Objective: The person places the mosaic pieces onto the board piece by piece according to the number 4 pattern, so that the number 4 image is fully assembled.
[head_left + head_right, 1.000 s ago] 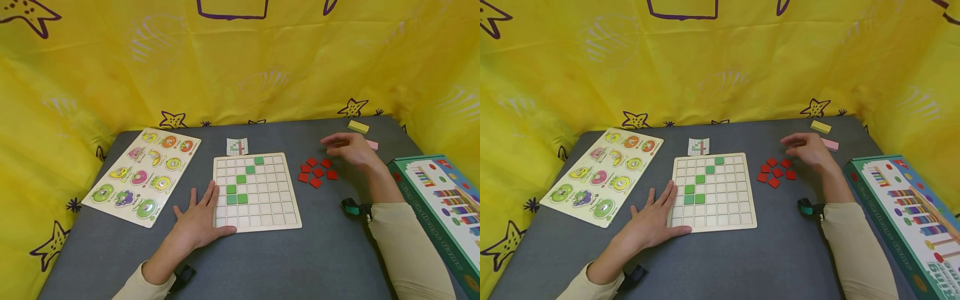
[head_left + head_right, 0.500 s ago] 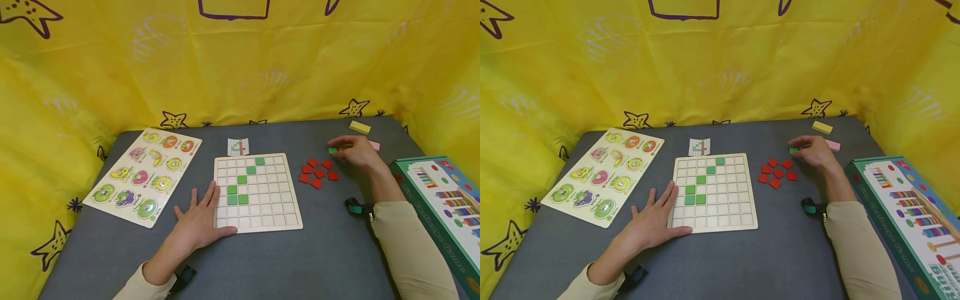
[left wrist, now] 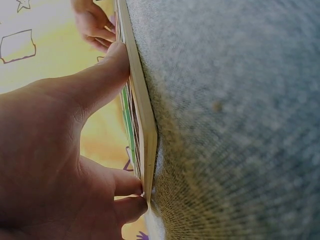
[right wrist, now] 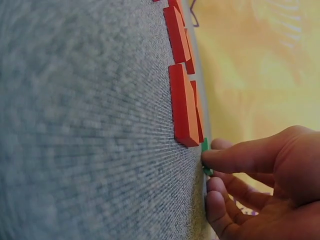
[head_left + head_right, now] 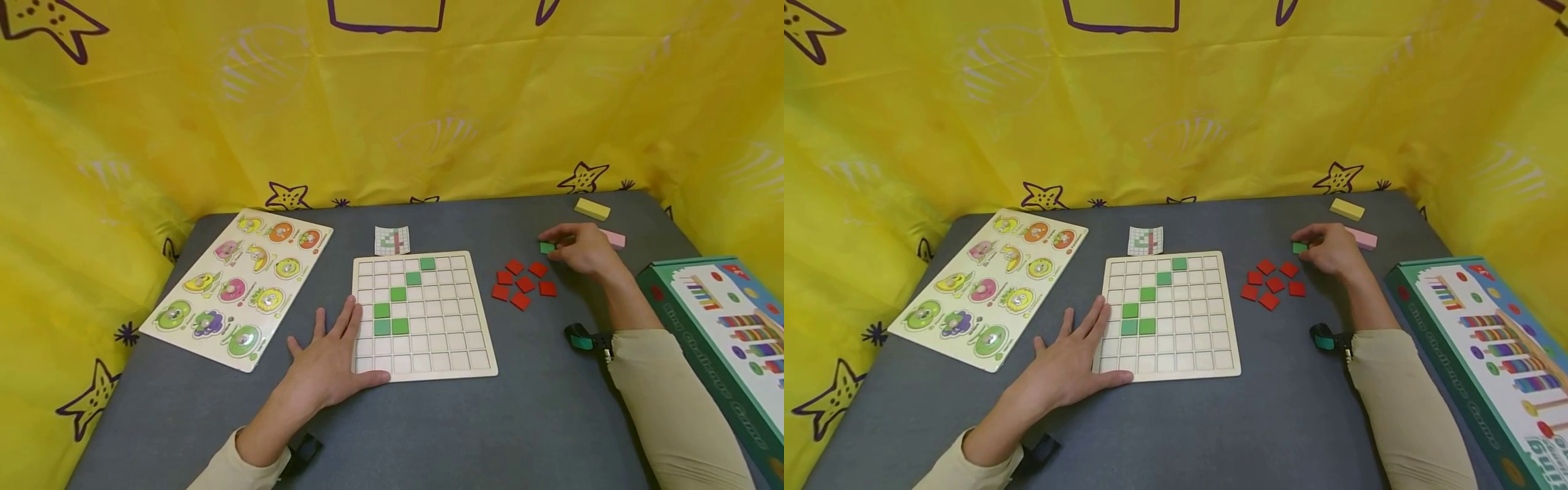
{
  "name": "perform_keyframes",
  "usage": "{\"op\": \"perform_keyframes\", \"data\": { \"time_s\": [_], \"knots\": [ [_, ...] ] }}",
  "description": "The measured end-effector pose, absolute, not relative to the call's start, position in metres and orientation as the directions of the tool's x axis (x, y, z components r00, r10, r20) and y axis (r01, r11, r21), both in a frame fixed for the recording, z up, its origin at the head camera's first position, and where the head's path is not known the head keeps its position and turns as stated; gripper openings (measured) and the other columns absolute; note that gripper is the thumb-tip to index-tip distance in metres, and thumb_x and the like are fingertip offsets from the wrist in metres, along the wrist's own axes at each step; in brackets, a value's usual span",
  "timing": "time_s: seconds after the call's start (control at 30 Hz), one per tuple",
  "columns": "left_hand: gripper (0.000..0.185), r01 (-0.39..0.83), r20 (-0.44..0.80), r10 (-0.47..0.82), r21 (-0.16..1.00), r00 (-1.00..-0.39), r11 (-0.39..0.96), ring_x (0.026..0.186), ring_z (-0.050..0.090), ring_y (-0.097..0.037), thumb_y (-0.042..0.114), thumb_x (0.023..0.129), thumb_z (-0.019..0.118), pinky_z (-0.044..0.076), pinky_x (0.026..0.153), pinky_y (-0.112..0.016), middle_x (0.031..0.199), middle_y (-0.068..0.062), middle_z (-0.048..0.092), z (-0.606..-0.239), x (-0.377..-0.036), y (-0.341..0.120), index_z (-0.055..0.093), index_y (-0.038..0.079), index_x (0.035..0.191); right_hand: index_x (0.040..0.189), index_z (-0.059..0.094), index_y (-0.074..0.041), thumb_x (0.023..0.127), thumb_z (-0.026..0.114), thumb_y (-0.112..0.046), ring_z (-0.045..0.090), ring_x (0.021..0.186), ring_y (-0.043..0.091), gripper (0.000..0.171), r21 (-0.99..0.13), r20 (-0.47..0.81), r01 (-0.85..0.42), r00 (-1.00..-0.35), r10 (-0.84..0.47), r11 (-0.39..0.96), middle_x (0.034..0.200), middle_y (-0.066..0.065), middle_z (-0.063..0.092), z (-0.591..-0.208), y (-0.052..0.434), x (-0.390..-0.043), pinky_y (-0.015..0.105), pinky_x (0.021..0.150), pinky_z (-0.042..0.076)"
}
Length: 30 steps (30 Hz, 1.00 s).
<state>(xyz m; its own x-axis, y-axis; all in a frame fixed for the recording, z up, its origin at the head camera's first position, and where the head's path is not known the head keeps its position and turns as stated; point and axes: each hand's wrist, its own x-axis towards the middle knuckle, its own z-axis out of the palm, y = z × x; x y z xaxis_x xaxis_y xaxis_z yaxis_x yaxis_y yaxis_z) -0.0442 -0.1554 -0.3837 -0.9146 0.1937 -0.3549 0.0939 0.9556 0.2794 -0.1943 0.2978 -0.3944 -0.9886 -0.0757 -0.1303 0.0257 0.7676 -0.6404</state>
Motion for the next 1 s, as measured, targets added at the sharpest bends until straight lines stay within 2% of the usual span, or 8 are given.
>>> {"op": "perform_keyframes", "data": {
  "time_s": [0.33, 0.6, 0.7, 0.87, 1.0],
  "knots": [
    [0.121, 0.092, -0.357, 0.193, 0.281, -0.914, 0.955, 0.157, 0.009, -0.054, 0.077, 0.08, 0.073, 0.013, 0.1, -0.094, 0.177, 0.0, 0.005, -0.383, -0.043, -0.155, 0.017, 0.016, 0.169, 0.13, 0.069, 0.002, 0.095, 0.072, -0.009, 0.063, 0.11, 0.041, 0.037, -0.625, -0.13, 0.026, -0.989, -0.071, 0.78, 0.126, 0.031, 0.067, -0.392, 0.295, -0.192, 0.032, 0.079, 0.048],
    [0.121, 0.086, -0.364, 0.189, 0.281, -0.912, 0.956, 0.158, 0.008, -0.054, 0.077, 0.08, 0.073, 0.013, 0.1, -0.094, 0.177, 0.001, 0.004, -0.382, -0.043, -0.155, 0.017, 0.017, 0.169, 0.13, 0.07, 0.002, 0.095, 0.073, -0.011, 0.066, 0.111, 0.042, 0.037, -0.636, -0.13, 0.02, -0.988, -0.081, 0.771, 0.127, 0.031, 0.067, -0.387, 0.292, -0.191, 0.026, 0.076, 0.049],
    [0.121, 0.085, -0.364, 0.188, 0.282, -0.912, 0.956, 0.158, 0.008, -0.054, 0.076, 0.08, 0.073, 0.013, 0.1, -0.094, 0.177, 0.0, 0.004, -0.382, -0.043, -0.155, 0.017, 0.016, 0.169, 0.128, 0.071, 0.001, 0.095, 0.074, -0.012, 0.069, 0.104, 0.034, 0.036, -0.639, -0.126, 0.017, -0.989, -0.083, 0.769, 0.125, 0.029, 0.069, -0.386, 0.289, -0.19, 0.024, 0.074, 0.05],
    [0.121, 0.085, -0.364, 0.189, 0.282, -0.912, 0.956, 0.158, 0.008, -0.054, 0.075, 0.08, 0.073, 0.012, 0.101, -0.094, 0.177, 0.0, 0.004, -0.382, -0.043, -0.155, 0.017, 0.016, 0.169, 0.127, 0.073, 0.0, 0.094, 0.076, -0.015, 0.068, 0.089, 0.012, 0.036, -0.652, -0.131, 0.019, -0.987, -0.088, 0.758, 0.122, 0.025, 0.072, -0.382, 0.282, -0.188, 0.023, 0.074, 0.05],
    [0.12, 0.086, -0.364, 0.191, 0.283, -0.912, 0.955, 0.158, 0.007, -0.054, 0.075, 0.081, 0.073, 0.012, 0.1, -0.094, 0.177, 0.0, 0.004, -0.382, -0.043, -0.155, 0.017, 0.016, 0.169, 0.127, 0.073, 0.0, 0.094, 0.077, -0.016, 0.066, 0.086, 0.005, 0.037, -0.67, -0.142, 0.019, -0.984, -0.104, 0.742, 0.121, 0.024, 0.073, -0.378, 0.274, -0.186, 0.021, 0.073, 0.051]
  ]
}}
